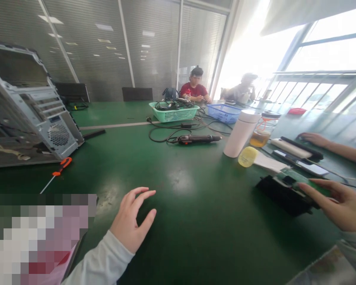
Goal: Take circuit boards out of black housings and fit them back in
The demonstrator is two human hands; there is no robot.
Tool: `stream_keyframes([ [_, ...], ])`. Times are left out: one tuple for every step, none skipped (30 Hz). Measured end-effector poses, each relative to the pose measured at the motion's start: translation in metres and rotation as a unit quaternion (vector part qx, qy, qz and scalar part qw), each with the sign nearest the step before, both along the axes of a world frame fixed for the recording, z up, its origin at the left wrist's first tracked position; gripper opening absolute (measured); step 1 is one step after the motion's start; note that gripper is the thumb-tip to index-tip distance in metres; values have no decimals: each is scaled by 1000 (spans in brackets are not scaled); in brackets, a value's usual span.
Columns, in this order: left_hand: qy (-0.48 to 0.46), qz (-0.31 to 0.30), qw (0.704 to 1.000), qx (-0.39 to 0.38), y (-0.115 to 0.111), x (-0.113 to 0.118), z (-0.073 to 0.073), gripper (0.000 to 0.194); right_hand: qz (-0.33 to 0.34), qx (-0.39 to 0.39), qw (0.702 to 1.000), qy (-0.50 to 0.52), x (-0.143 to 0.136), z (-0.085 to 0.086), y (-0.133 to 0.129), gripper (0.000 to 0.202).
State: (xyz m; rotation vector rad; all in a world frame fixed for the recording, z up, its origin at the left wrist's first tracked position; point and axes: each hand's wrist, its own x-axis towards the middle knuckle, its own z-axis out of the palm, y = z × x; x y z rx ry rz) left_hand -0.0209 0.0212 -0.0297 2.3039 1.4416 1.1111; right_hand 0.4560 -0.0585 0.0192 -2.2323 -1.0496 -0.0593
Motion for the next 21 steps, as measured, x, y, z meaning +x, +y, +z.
stream_keyframes([
  [-7,-1,1000,-7,0,0,1,32,1,-31,999,27,-3,1,2,40],
  [-12,-2,1000,-11,0,0,1,32,1,-58,997,52,-6,3,4,40],
  [-16,-4,1000,-14,0,0,2,32,0,-77,995,68,-8,5,6,42],
  [-18,-6,1000,-16,0,0,2,31,-2,-85,994,69,-10,6,9,43],
  [-20,-7,1000,-18,0,0,3,31,0,-93,994,66,-10,6,11,45],
  [-22,-8,1000,-20,0,0,3,31,5,-97,994,59,-10,6,13,46],
  [-25,-8,999,-22,0,0,3,31,10,-96,994,53,-10,5,14,48],
  [-27,-8,999,-23,0,-1,3,30,16,-96,994,53,-9,4,15,50],
  [-30,-8,999,-24,0,-1,3,30,21,-94,994,56,-9,3,15,51],
  [-32,-9,999,-26,1,-1,3,29,26,-89,994,62,-9,1,15,51],
  [-34,-9,999,-28,1,0,3,29,27,-82,994,68,-9,0,14,51],
  [-35,-10,999,-31,0,0,3,29,25,-73,995,69,-10,-1,14,51],
  [-35,-10,999,-35,0,0,3,28,21,-69,995,70,-11,-3,13,52],
  [-35,-10,999,-38,0,0,4,28,20,-69,995,71,-12,-4,12,53],
  [-35,-10,999,-41,0,0,4,28,19,-70,995,71,-13,-5,11,54],
  [-34,-11,998,-42,0,0,4,28,18,-71,995,70,-15,-6,10,55],
  [-34,-12,998,-42,0,0,4,27,21,-70,995,67,-16,-8,10,55],
  [-34,-13,998,-42,-1,0,5,27,23,-68,995,64,-17,-9,9,55],
  [-34,-14,998,-41,-1,0,5,27,25,-67,995,63,-18,-9,10,54],
  [-34,-16,998,-40,0,0,5,26,24,-66,996,61,-18,-10,10,53],
  [-34,-16,998,-40,0,0,4,26,25,-70,995,66,-19,-10,11,53],
])
